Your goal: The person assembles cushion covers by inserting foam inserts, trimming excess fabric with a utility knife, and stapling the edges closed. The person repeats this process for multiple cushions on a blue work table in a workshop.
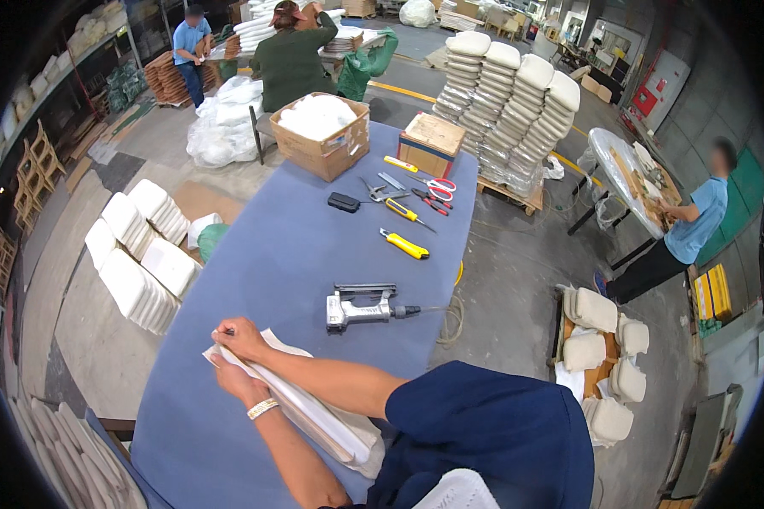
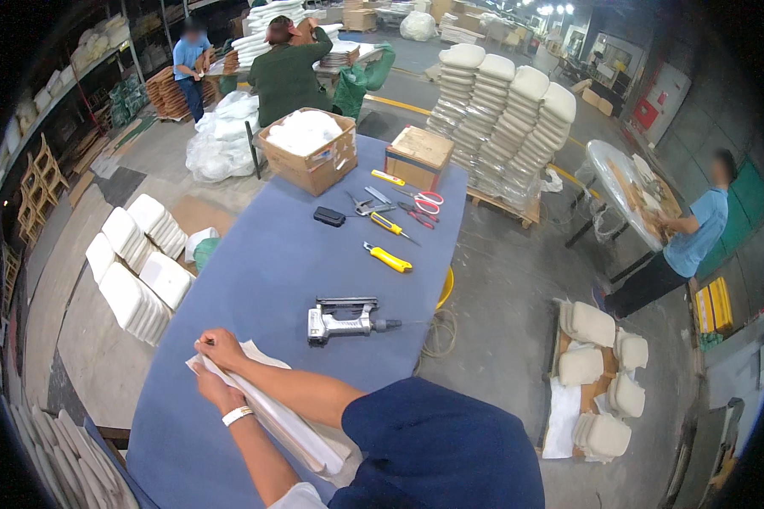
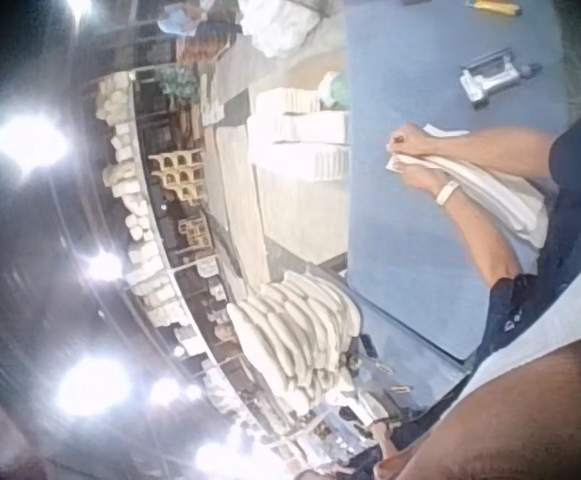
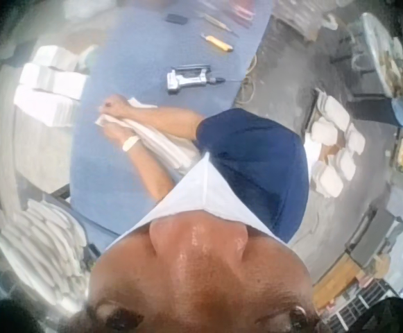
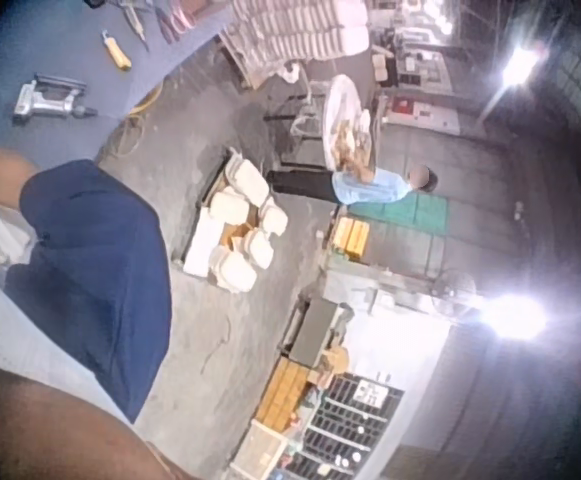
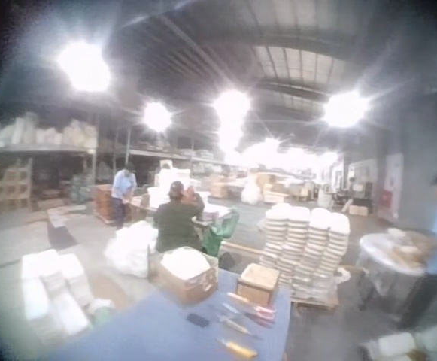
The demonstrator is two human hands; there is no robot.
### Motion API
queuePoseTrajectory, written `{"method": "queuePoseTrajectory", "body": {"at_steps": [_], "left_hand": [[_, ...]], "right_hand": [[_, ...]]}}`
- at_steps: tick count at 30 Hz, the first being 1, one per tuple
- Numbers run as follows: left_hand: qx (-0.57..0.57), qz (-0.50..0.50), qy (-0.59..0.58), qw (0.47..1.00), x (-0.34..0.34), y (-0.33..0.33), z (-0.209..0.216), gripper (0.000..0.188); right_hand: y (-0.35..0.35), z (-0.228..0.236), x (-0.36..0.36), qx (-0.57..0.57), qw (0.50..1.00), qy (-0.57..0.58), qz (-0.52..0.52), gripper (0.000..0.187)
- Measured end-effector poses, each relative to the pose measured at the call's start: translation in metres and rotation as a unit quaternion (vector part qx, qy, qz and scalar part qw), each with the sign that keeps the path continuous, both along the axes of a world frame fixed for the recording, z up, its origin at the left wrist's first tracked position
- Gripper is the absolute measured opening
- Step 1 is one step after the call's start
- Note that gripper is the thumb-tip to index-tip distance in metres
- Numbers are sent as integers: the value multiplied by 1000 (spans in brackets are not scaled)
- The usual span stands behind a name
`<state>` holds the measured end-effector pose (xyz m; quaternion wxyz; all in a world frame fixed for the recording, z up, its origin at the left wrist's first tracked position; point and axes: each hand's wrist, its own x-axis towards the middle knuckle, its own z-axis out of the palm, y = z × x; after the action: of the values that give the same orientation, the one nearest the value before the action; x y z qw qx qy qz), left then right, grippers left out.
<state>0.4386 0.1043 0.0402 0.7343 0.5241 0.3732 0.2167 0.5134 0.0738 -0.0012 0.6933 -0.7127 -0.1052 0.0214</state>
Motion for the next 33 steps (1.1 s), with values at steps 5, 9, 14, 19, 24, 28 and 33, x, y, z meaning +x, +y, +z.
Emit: {"method": "queuePoseTrajectory", "body": {"at_steps": [5, 9, 14, 19, 24, 28, 33], "left_hand": [[49, 53, -16, 997, 8, -19, 18, 46], [31, -39, -117, 992, 14, -18, 6, 32], [-61, 60, -105, 991, 8, -29, 10, 32], [66, 51, -89, 992, 4, -35, -2, 31], [116, 36, -68, 990, -2, -31, 2, 30], [148, 9, -49, 988, -12, -23, -2, 26], [136, -62, -105, 983, -18, -13, -7, 36]], "right_hand": [[5, -20, 16, 72, 993, 83, 52, 22], [4, -62, 17, 352, 923, 138, 79, 8], [-31, -7, 9, 219, 969, 102, 54, 12], [-43, -4, 6, 181, 980, 39, 67, 15], [-43, -1, 3, 160, 984, -1, 78, 21], [-39, -1, -4, 170, 983, 11, 72, 21], [-47, 4, -5, 169, 982, 25, 77, 23]]}}
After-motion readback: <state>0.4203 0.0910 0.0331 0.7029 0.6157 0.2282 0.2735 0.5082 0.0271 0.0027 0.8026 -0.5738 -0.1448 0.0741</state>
